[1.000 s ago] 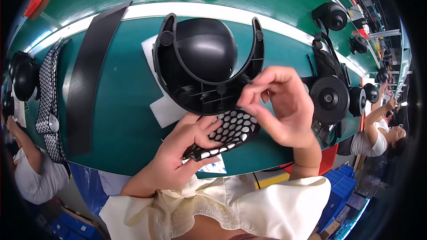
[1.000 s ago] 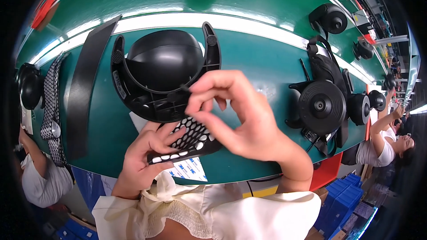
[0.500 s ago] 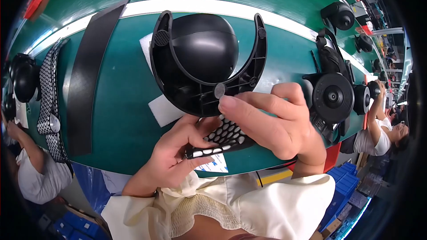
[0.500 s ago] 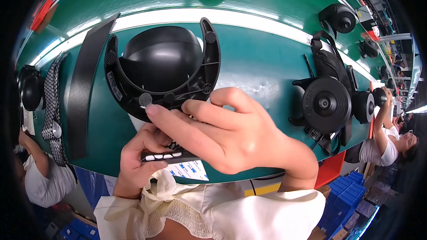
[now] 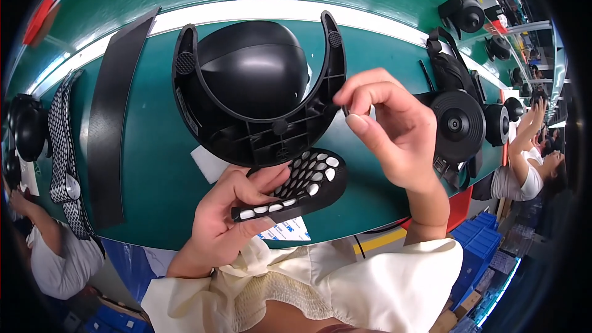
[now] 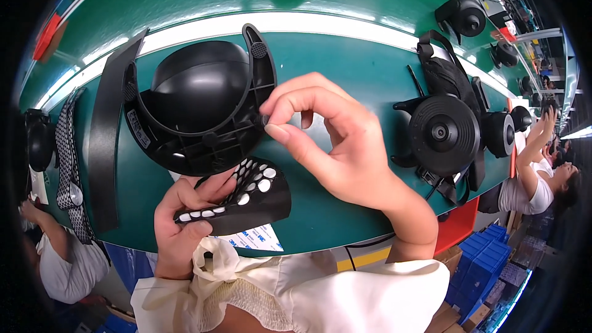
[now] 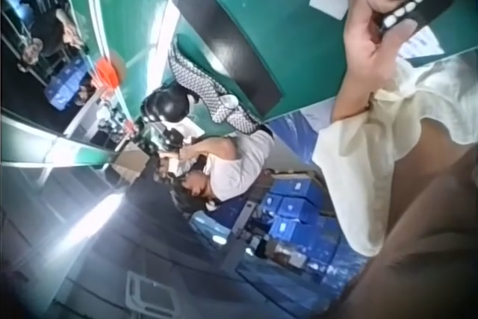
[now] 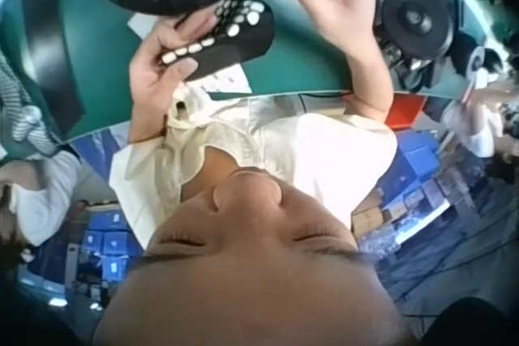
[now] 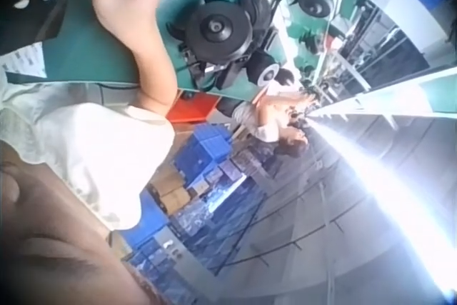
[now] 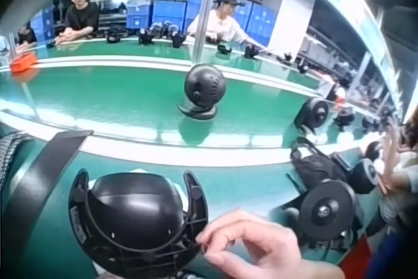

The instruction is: Assembling black plastic components and mesh padding for light fixtures on an assembly line.

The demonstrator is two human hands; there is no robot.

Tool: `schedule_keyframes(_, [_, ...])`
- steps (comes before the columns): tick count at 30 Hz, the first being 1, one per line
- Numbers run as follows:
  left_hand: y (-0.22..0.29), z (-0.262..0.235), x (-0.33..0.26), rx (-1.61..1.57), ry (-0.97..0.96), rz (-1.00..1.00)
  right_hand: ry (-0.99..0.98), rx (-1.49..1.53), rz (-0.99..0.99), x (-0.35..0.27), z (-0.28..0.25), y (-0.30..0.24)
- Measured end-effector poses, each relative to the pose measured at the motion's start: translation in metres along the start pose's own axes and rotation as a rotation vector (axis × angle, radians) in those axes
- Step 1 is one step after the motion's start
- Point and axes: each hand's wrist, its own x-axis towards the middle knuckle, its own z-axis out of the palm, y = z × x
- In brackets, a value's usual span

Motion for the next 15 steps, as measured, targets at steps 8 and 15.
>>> schedule_keyframes(8, [-0.003,-0.001,-0.001,0.019,0.010,0.011,-0.048,0.091,-0.007,-0.002,0.009,0.000])
schedule_keyframes(15, [0.000,0.007,-0.002,0.020,0.119,-0.059,-0.172,0.015,-0.104,0.006,0.023,-0.005])
